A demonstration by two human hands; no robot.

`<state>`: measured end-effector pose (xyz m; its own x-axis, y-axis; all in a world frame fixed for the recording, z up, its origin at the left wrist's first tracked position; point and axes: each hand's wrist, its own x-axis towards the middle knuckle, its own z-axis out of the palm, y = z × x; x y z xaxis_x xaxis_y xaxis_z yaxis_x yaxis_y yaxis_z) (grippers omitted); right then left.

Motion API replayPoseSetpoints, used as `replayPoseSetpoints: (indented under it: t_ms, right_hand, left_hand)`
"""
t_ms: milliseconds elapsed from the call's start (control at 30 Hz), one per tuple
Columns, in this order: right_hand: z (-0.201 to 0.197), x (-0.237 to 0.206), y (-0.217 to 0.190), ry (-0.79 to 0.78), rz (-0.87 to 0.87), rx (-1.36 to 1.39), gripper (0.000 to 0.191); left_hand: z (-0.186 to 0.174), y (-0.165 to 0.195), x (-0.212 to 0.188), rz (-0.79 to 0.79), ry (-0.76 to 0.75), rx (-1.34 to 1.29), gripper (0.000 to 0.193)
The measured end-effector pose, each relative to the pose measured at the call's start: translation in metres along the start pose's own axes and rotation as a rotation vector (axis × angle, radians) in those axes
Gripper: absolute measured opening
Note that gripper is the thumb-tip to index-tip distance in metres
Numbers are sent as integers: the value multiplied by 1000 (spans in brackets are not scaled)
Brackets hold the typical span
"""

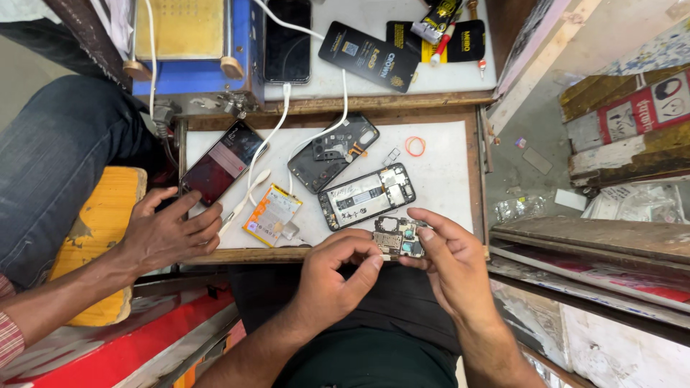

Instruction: The person disassembles a smartphone, removes the battery, and handles the motherboard and other internal components. They place parts on the workbench and continue to manipulate the phone's internals while another person sits nearby.

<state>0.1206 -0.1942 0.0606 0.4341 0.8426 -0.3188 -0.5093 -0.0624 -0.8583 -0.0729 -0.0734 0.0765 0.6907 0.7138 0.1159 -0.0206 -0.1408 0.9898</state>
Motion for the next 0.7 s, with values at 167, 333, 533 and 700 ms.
replayPoseSetpoints:
  t_ms: [167, 333, 533, 700]
  right_hand:
    - [15, -11, -21, -137, -7, 25, 46]
    - [18, -8, -20, -154, 20, 70, 48]
    - [16, -6, -17, -146, 66, 109, 50]
    - [14, -8, -15, -154, 51, 98, 50]
  left_hand:
    - [-6, 15, 0, -83, -1, -166, 9]
    - [-12, 27, 1, -71, 4, -125, 8]
    - [-15, 35, 2, -63, -3, -95, 8]
    - [-16, 38, 2, -21, 7, -19, 8]
